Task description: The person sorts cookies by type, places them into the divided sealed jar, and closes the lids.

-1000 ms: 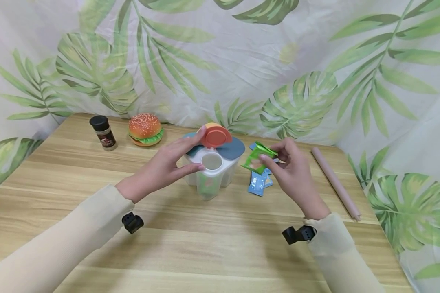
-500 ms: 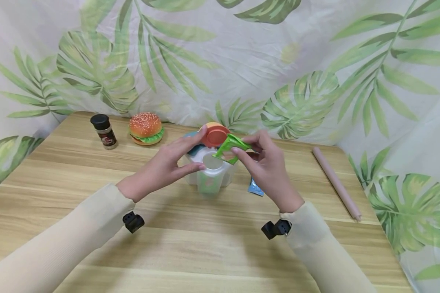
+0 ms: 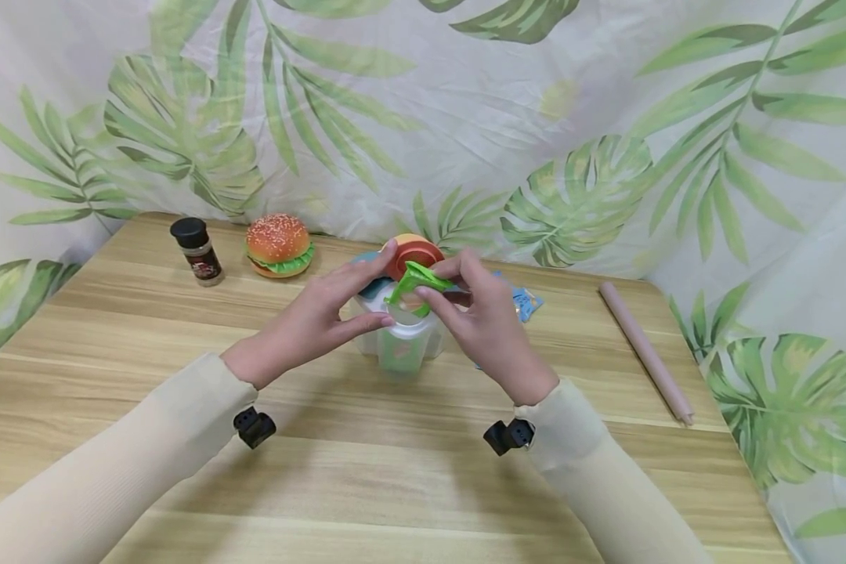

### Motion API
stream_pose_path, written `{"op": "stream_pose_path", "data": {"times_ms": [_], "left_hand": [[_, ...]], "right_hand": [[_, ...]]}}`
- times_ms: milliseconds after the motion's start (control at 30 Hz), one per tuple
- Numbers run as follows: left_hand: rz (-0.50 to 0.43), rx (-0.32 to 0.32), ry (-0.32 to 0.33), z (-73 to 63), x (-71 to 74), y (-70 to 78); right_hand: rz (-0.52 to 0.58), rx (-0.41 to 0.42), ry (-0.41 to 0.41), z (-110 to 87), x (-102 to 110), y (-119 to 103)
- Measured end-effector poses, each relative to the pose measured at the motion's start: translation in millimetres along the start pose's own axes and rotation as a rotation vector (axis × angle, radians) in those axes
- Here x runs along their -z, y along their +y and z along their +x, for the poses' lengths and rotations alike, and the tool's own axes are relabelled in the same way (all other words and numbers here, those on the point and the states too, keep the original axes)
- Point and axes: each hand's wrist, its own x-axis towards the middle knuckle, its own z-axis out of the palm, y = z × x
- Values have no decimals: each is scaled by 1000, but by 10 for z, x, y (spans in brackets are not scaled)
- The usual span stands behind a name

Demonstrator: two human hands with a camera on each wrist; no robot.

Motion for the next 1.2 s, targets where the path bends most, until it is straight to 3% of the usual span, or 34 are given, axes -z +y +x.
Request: {"op": "stream_pose_path", "data": {"times_ms": [267, 600, 800, 1000, 1200], "left_hand": [[2, 4, 4, -16, 12, -1], [5, -32, 26, 0, -3, -24], [-7, -47, 36, 5, -7, -23], [-5, -24, 25, 2, -9, -11], [-9, -12, 15, -9, -9, -5]], "right_hand": [[-73, -13, -65, 25, 0, -23], [-143, 80, -129, 16, -19, 25], [-168, 84, -171, 16, -36, 31], [-195, 73, -212, 14, -36, 16], [-280, 114, -286, 26, -24, -27]]}}
